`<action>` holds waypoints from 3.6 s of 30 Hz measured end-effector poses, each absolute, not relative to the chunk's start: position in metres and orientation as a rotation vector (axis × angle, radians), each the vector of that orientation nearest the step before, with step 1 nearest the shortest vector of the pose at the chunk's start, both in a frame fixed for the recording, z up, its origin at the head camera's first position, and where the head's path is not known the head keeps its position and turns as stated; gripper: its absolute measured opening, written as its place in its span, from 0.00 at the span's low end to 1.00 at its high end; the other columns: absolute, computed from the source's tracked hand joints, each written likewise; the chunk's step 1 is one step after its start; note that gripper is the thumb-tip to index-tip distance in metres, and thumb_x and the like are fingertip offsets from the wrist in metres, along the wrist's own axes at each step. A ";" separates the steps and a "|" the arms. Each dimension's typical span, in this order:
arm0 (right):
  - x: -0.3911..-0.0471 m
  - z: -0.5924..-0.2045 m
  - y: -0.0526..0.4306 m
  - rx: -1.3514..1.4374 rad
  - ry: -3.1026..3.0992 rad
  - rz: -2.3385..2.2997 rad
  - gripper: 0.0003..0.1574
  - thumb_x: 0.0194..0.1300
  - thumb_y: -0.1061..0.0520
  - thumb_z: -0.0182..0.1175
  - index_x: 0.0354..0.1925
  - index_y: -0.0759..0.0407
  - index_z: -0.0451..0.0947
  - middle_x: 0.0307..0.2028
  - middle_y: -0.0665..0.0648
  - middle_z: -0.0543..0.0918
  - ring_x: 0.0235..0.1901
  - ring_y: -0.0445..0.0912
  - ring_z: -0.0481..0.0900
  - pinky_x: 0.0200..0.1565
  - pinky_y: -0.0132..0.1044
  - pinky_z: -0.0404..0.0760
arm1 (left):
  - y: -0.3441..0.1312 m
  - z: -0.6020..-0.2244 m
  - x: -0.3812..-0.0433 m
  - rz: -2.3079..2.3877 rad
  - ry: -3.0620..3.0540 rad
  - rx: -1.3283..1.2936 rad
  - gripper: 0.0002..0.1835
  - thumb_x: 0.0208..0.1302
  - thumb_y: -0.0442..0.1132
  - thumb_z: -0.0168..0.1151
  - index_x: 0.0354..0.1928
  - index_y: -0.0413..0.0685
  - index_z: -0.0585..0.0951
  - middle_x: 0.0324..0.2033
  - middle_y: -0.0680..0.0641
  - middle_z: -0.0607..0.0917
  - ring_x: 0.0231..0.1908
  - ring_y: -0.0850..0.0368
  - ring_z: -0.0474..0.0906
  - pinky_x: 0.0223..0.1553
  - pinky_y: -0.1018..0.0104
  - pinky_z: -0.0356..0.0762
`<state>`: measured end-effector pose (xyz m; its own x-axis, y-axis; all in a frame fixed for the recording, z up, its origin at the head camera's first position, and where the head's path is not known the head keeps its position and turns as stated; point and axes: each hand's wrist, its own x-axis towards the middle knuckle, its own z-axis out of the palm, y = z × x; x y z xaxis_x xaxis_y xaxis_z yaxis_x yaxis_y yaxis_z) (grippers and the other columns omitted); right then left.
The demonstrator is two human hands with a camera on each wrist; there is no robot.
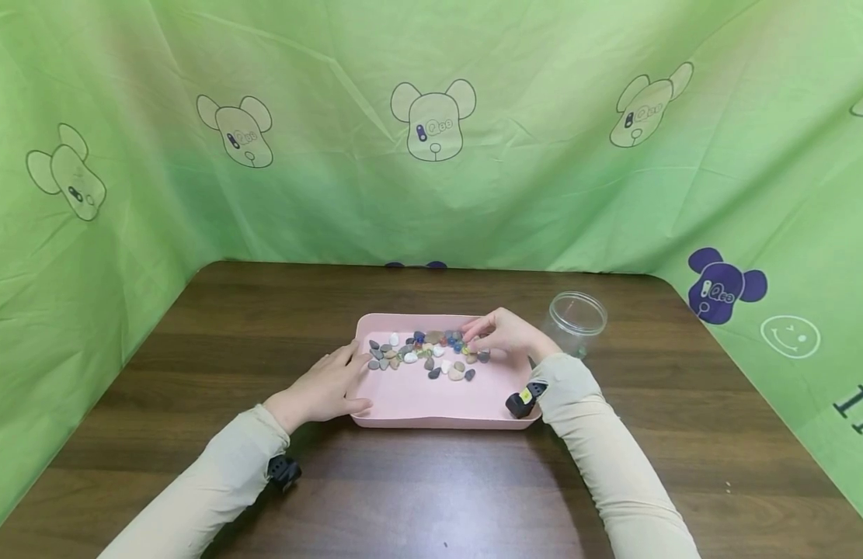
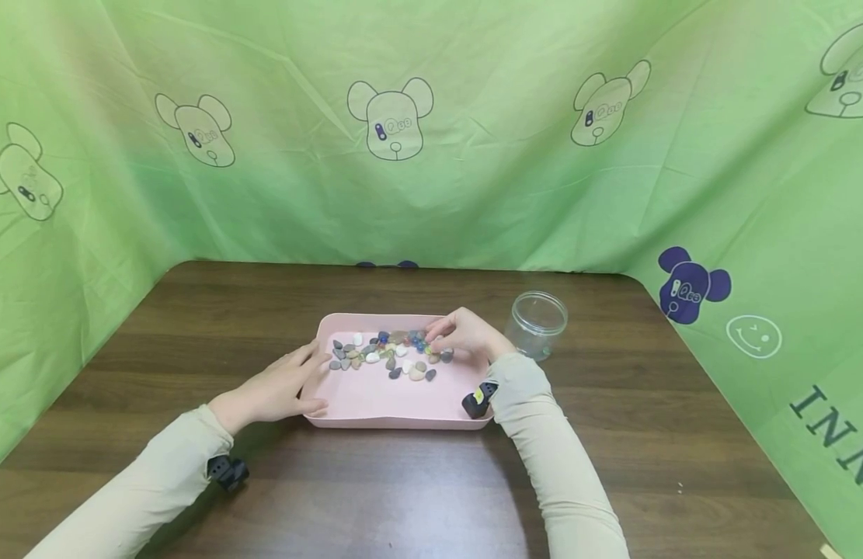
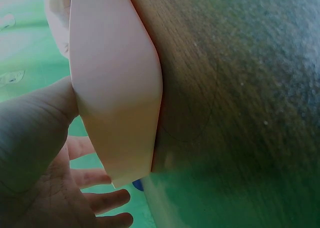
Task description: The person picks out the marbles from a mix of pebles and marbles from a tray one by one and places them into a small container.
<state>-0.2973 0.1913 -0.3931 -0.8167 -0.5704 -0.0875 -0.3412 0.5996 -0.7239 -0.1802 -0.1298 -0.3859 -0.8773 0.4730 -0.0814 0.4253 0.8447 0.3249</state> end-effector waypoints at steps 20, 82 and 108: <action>-0.295 -0.397 0.184 -0.708 2.602 -0.977 0.10 0.52 0.60 0.67 0.35 0.64 0.85 0.53 0.63 0.80 0.60 0.57 0.72 0.65 0.51 0.63 | -0.132 -0.385 -0.180 0.441 2.884 0.737 0.38 0.58 0.50 0.62 0.65 0.34 0.64 0.67 0.27 0.56 0.67 0.33 0.57 0.65 0.40 0.57; -0.291 -0.373 0.184 -0.729 2.647 -1.037 0.10 0.54 0.56 0.67 0.34 0.59 0.86 0.51 0.61 0.82 0.56 0.55 0.77 0.59 0.49 0.73 | -0.131 -0.386 -0.180 0.463 2.869 0.708 0.39 0.58 0.51 0.63 0.66 0.35 0.63 0.69 0.28 0.54 0.68 0.34 0.56 0.66 0.40 0.55; -0.285 -0.350 0.190 -0.763 2.658 -1.113 0.11 0.52 0.56 0.69 0.35 0.61 0.86 0.53 0.63 0.80 0.52 0.55 0.80 0.56 0.47 0.76 | -0.131 -0.385 -0.179 0.468 2.882 0.738 0.38 0.58 0.50 0.63 0.65 0.35 0.64 0.68 0.27 0.55 0.67 0.33 0.57 0.65 0.40 0.57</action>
